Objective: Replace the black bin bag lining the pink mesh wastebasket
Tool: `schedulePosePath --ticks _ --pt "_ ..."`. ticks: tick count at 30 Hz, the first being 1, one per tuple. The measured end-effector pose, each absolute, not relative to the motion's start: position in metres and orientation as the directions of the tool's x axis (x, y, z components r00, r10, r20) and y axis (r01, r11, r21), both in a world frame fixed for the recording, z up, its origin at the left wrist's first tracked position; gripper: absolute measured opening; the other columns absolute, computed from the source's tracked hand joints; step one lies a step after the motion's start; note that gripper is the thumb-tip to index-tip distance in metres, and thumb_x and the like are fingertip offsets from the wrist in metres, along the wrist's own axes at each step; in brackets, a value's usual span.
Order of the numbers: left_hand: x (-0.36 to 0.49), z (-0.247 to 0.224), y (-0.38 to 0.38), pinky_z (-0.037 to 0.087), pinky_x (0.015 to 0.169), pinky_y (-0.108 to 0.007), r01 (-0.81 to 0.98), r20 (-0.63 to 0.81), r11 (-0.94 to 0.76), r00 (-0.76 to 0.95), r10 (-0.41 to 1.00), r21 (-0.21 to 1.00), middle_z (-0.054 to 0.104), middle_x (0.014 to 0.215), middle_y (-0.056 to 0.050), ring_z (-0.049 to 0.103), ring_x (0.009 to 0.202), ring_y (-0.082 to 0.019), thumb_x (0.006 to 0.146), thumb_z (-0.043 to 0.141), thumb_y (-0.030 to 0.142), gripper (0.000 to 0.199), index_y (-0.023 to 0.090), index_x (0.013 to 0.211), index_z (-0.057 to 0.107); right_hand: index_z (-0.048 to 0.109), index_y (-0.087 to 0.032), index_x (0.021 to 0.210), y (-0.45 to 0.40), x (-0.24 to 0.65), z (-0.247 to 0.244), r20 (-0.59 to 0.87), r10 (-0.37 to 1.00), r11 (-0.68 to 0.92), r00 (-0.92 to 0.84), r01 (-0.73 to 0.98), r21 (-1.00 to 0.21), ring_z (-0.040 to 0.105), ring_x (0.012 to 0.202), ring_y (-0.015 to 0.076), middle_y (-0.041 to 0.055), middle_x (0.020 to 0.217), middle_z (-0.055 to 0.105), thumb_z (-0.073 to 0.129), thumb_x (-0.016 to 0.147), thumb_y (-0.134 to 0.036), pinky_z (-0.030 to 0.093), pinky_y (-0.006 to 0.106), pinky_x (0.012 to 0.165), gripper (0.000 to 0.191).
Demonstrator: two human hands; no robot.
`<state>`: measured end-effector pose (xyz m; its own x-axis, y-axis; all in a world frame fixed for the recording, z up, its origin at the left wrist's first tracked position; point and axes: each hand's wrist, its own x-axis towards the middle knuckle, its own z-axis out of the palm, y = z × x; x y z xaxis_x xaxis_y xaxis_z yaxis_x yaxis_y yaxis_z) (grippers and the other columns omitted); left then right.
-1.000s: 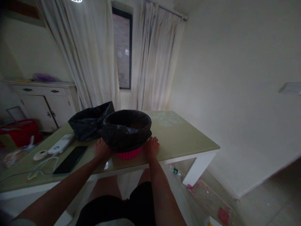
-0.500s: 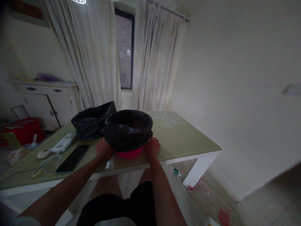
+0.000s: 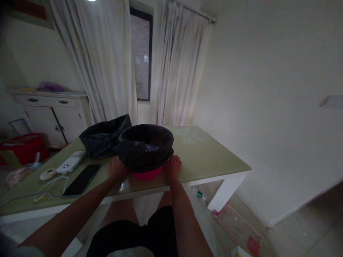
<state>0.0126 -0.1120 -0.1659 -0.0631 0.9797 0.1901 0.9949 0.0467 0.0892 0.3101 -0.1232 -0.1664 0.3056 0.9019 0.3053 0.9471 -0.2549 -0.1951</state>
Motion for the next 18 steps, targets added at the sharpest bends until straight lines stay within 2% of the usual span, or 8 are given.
schedulePosePath --ticks 8,18 --pt "0.0143 -0.1665 -0.1126 0.044 0.106 -0.047 0.993 0.193 0.071 -0.089 0.977 0.099 0.063 0.148 -0.024 0.056 0.138 -0.039 0.109 0.044 0.031 0.046 0.013 0.144 0.068 0.067 -0.010 0.134 -0.1222 0.3124 -0.1709 0.304 0.908 -0.246 0.287 0.955 -0.166 0.062 0.130 0.0347 0.0252 0.136 0.067 0.053 0.110 -0.028 0.044 0.041 0.100 0.033" --pt "0.0140 -0.1636 -0.1125 0.045 0.105 -0.046 0.993 0.175 0.074 -0.089 0.981 0.090 0.063 0.146 -0.024 0.057 0.137 -0.039 0.108 0.044 0.030 0.045 0.014 0.142 0.069 0.068 -0.009 0.137 -0.1225 0.3113 -0.1661 0.262 0.921 -0.243 0.290 0.950 -0.195 0.061 0.132 0.0361 0.0245 0.138 0.067 0.052 0.110 -0.029 0.044 0.042 0.101 0.037"
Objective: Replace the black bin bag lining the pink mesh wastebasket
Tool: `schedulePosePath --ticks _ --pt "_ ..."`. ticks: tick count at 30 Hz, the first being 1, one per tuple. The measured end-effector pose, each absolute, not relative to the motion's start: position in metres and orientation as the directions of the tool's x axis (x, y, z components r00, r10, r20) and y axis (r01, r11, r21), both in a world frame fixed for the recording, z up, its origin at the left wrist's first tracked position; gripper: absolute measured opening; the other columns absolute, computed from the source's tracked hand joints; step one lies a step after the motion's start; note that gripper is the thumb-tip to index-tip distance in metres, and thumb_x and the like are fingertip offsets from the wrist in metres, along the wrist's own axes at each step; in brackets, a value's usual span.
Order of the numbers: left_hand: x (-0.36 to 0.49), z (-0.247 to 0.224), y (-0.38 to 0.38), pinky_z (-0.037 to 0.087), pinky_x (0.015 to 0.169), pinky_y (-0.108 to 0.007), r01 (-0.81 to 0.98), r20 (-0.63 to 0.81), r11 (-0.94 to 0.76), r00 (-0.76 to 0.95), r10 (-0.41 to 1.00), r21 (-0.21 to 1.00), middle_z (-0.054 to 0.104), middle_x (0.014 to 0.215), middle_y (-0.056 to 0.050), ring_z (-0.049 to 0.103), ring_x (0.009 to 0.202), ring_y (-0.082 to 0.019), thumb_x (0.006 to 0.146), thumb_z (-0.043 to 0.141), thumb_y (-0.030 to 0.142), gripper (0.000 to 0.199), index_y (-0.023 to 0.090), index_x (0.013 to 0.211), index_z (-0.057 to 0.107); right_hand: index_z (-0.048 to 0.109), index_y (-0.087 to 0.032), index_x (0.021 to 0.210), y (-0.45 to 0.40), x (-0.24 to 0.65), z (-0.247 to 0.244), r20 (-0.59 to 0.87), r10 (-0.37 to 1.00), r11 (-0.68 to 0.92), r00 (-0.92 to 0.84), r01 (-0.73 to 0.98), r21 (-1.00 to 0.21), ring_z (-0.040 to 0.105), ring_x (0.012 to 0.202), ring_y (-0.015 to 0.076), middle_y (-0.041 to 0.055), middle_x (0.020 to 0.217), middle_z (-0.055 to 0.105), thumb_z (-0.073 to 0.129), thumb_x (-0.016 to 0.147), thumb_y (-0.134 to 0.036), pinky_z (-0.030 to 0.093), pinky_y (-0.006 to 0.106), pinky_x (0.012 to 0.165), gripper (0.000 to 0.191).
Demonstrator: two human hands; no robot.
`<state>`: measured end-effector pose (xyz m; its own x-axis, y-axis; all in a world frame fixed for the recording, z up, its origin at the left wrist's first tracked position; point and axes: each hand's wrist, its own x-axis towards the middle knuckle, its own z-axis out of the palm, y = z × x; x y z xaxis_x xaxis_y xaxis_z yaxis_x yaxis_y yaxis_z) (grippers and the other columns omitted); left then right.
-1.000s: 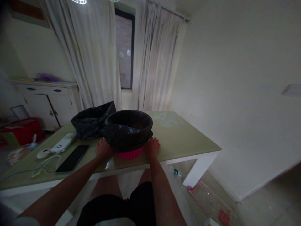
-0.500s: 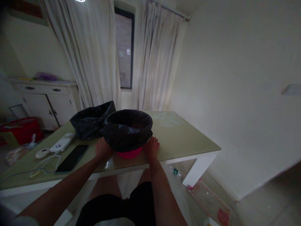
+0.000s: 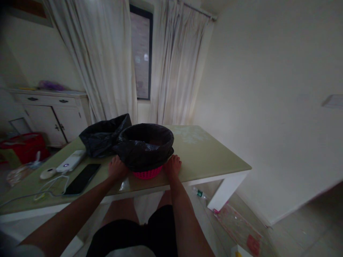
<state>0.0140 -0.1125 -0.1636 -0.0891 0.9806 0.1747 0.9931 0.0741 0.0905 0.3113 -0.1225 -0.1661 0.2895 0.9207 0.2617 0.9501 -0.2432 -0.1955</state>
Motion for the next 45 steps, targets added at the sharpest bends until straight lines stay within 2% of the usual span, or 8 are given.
schedulePosePath --ticks 12,19,45 --pt "0.0143 -0.1621 -0.1143 0.044 0.106 -0.046 0.995 0.172 0.066 -0.078 0.982 0.076 0.062 0.148 -0.024 0.057 0.137 -0.039 0.109 0.044 0.034 0.048 0.011 0.145 0.067 0.069 -0.012 0.141 -0.1228 0.3141 -0.1649 0.238 0.946 -0.188 0.221 0.970 -0.155 0.059 0.130 0.0346 0.0247 0.141 0.066 0.049 0.113 -0.032 0.044 0.042 0.100 0.039" --pt "0.0139 -0.1634 -0.1135 0.045 0.106 -0.047 0.993 0.183 0.057 -0.074 0.980 0.099 0.061 0.150 -0.025 0.057 0.137 -0.040 0.109 0.043 0.032 0.047 0.014 0.145 0.067 0.070 -0.015 0.141 -0.1224 0.3131 -0.1621 0.217 0.951 -0.188 0.219 0.970 -0.154 0.060 0.131 0.0339 0.0233 0.143 0.066 0.050 0.113 -0.033 0.045 0.041 0.100 0.039" --pt "0.0133 -0.1636 -0.1128 0.045 0.105 -0.046 0.995 0.181 0.049 -0.064 0.981 0.090 0.062 0.149 -0.024 0.057 0.137 -0.040 0.108 0.044 0.033 0.048 0.013 0.146 0.066 0.071 -0.013 0.136 -0.1244 0.3134 -0.1621 0.249 0.940 -0.196 0.234 0.966 -0.170 0.062 0.130 0.0338 0.0238 0.138 0.068 0.053 0.111 -0.029 0.045 0.040 0.099 0.035"
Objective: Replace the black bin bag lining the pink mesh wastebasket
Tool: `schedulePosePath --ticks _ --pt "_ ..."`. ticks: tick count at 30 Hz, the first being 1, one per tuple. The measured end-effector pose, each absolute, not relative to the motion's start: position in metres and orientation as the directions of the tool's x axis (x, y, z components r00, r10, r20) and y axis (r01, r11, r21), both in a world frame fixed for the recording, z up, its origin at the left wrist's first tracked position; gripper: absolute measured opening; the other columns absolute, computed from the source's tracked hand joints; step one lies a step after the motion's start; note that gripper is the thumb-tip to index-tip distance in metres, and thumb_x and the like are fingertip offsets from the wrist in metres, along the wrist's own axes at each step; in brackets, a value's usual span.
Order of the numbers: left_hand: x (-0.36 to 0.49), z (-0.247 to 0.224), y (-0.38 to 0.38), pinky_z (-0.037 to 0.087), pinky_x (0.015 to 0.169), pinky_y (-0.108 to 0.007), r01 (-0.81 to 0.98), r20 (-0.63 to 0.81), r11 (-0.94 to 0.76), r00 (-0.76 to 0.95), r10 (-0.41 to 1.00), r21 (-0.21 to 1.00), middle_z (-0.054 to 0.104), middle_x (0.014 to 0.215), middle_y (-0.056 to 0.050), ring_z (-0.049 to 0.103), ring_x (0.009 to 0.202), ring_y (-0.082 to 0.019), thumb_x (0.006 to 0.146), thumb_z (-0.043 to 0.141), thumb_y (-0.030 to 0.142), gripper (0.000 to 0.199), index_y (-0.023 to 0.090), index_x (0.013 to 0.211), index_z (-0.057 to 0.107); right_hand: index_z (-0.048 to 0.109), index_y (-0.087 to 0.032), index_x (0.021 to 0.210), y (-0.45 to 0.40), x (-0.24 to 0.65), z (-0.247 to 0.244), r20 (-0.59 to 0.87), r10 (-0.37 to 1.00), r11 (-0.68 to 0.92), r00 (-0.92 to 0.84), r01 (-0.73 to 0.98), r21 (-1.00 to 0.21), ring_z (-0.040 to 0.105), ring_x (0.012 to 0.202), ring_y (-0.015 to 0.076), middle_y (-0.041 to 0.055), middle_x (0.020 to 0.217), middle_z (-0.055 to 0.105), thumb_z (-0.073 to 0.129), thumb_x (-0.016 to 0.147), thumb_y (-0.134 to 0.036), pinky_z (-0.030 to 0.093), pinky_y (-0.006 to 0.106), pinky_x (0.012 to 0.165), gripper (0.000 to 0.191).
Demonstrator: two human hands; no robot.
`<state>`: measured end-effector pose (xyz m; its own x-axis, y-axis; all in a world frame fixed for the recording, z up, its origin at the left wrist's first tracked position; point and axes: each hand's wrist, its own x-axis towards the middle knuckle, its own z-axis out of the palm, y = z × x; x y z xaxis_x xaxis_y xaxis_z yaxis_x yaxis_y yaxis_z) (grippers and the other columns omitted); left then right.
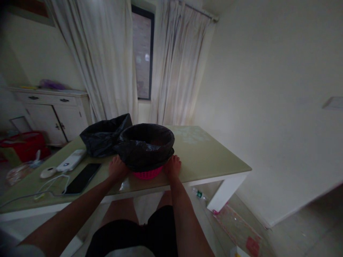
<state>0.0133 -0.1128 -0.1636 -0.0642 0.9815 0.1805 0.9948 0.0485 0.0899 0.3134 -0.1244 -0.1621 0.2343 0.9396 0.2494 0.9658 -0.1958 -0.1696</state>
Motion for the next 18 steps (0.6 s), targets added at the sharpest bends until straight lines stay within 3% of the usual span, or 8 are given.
schedulePosePath --ticks 18 --pt "0.0134 -0.1671 -0.1102 0.046 0.104 -0.047 0.993 0.196 0.052 -0.072 0.978 0.104 0.063 0.147 -0.026 0.059 0.135 -0.040 0.108 0.041 0.030 0.048 0.011 0.142 0.069 0.071 -0.010 0.135 -0.1206 0.3144 -0.1640 0.239 0.940 -0.201 0.243 0.961 -0.187 0.062 0.130 0.0345 0.0255 0.137 0.068 0.054 0.110 -0.028 0.046 0.039 0.098 0.035"
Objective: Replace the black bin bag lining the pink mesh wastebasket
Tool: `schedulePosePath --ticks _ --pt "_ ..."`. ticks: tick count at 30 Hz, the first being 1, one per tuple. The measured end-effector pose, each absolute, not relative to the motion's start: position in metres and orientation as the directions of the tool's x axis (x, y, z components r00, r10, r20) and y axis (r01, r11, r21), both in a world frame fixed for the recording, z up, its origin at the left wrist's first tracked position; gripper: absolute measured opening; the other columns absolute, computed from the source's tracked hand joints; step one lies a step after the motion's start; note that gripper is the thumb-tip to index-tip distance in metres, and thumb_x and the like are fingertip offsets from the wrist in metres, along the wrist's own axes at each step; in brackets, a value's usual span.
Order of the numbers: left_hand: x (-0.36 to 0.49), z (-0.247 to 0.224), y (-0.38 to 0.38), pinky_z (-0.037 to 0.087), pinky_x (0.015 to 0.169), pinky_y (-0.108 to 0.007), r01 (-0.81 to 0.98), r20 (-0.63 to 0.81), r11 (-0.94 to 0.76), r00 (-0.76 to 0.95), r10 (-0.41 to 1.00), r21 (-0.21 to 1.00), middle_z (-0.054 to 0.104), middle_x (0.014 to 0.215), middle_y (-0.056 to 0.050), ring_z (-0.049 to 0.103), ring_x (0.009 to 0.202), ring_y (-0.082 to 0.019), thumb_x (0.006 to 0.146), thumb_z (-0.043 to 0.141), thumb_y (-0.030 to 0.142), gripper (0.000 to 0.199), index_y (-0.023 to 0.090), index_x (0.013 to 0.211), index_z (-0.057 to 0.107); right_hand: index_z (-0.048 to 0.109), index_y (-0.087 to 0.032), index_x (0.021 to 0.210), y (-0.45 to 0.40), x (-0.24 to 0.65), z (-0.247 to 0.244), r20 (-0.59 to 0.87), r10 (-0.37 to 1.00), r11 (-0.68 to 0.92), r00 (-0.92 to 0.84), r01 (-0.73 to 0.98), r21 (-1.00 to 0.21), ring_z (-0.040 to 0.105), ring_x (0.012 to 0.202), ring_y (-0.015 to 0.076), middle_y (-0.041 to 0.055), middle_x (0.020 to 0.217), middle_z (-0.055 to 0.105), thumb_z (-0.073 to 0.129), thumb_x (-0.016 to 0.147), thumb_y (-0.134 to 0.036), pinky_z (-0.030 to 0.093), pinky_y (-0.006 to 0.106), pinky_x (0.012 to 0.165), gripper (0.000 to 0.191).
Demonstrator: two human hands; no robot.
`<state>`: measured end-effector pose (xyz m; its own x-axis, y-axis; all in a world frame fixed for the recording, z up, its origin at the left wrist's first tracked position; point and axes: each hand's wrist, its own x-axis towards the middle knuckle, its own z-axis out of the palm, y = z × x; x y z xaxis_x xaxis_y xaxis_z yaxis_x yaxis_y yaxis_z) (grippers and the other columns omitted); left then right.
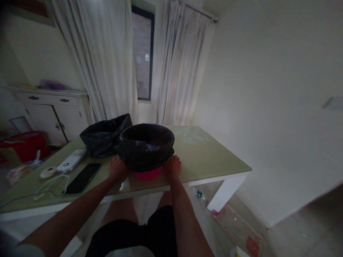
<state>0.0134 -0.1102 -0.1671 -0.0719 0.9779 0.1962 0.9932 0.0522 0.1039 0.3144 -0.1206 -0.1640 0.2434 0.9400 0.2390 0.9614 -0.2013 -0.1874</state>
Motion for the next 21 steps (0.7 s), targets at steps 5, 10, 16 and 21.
schedulePosePath --ticks 5,10,16,21 --pt "0.0142 -0.1638 -0.1127 0.046 0.105 -0.047 0.992 0.191 0.054 -0.074 0.979 0.111 0.065 0.146 -0.024 0.059 0.135 -0.040 0.106 0.044 0.030 0.047 0.014 0.143 0.069 0.071 -0.011 0.136 -0.1208 0.3153 -0.1648 0.244 0.940 -0.195 0.239 0.963 -0.188 0.063 0.129 0.0340 0.0249 0.138 0.067 0.055 0.110 -0.028 0.047 0.039 0.099 0.035" --pt "0.0140 -0.1624 -0.1135 0.046 0.105 -0.047 0.992 0.191 0.047 -0.069 0.979 0.117 0.065 0.146 -0.025 0.059 0.134 -0.040 0.107 0.042 0.029 0.047 0.013 0.141 0.070 0.071 -0.013 0.135 -0.1214 0.3146 -0.1647 0.257 0.935 -0.197 0.245 0.960 -0.200 0.063 0.129 0.0338 0.0240 0.137 0.068 0.052 0.110 -0.027 0.046 0.039 0.098 0.034" --pt "0.0129 -0.1675 -0.1103 0.046 0.106 -0.048 0.993 0.198 0.053 -0.073 0.977 0.108 0.064 0.147 -0.025 0.059 0.135 -0.040 0.107 0.043 0.032 0.049 0.012 0.143 0.069 0.071 -0.011 0.134 -0.1238 0.3137 -0.1615 0.251 0.938 -0.195 0.240 0.962 -0.190 0.063 0.129 0.0337 0.0238 0.137 0.068 0.052 0.111 -0.026 0.046 0.039 0.098 0.033" --pt "0.0135 -0.1644 -0.1127 0.046 0.106 -0.047 0.994 0.184 0.048 -0.065 0.981 0.094 0.063 0.149 -0.025 0.059 0.136 -0.040 0.108 0.044 0.033 0.049 0.012 0.145 0.068 0.071 -0.011 0.135 -0.1245 0.3122 -0.1580 0.226 0.942 -0.209 0.249 0.960 -0.189 0.063 0.130 0.0332 0.0242 0.137 0.068 0.053 0.111 -0.026 0.047 0.039 0.098 0.033"
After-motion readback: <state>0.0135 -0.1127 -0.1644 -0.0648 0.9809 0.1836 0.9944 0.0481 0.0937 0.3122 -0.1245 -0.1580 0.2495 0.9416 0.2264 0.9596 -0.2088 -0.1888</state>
